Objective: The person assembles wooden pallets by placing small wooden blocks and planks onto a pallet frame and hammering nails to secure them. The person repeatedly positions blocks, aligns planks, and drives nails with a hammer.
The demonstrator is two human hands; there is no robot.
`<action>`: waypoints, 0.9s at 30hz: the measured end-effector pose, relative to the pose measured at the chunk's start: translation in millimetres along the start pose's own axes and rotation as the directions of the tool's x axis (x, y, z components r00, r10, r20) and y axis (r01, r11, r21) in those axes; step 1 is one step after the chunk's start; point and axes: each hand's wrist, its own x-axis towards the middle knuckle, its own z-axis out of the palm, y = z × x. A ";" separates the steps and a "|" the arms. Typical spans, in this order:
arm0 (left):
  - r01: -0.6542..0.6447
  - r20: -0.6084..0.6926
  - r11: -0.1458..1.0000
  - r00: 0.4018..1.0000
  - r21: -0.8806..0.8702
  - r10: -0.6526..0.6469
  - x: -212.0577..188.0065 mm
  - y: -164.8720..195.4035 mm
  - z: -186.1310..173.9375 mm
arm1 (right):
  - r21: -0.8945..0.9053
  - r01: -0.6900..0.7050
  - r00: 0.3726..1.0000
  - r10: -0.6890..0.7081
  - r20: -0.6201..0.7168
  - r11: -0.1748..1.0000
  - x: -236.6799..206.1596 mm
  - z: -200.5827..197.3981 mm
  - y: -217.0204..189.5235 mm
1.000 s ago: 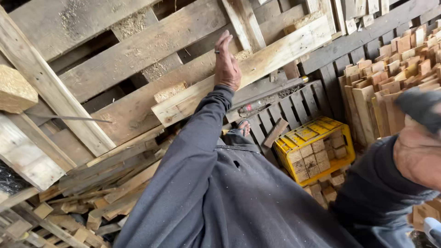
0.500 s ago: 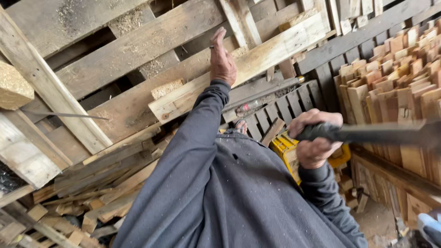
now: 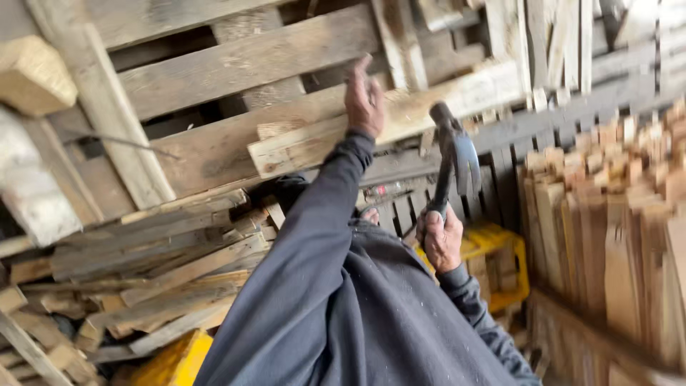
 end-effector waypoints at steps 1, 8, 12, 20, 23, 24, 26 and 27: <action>0.047 -0.003 0.993 0.999 -0.107 -0.048 -5.8 1.2 -6.7 | -0.019 0.013 1.000 -0.012 0.022 1.000 5.6 7.5 3.7; 0.017 -0.188 1.000 0.982 0.022 -0.012 -72.5 16.2 -183.8 | -0.147 -0.224 0.972 0.233 0.043 0.963 49.5 65.6 3.4; 0.191 -0.662 0.970 0.748 0.148 -0.046 -62.2 10.8 -337.7 | -0.231 -0.080 0.950 0.144 0.276 0.970 64.4 137.1 -52.5; 0.615 -0.874 0.690 0.482 0.382 0.054 46.4 -39.3 -647.7 | -0.610 0.395 0.833 0.012 0.553 0.687 161.0 339.5 -106.1; 0.798 -0.813 0.364 0.561 0.481 -0.157 67.3 -52.2 -690.5 | -0.660 0.628 0.745 -0.075 0.662 0.413 207.1 398.0 -125.2; 0.803 -0.812 0.440 0.535 0.402 -0.234 67.1 -56.0 -698.0 | -0.661 0.672 0.717 -0.071 0.693 0.333 221.8 415.2 -129.2; 0.795 -0.782 0.564 0.492 0.222 -0.384 61.3 -61.8 -710.0 | -0.637 0.743 0.659 -0.061 0.750 0.205 245.7 441.4 -131.2; 0.749 -0.757 0.602 0.555 0.276 -0.343 57.0 -62.7 -714.0 | -0.617 0.771 0.630 -0.055 0.774 0.157 255.9 450.1 -130.2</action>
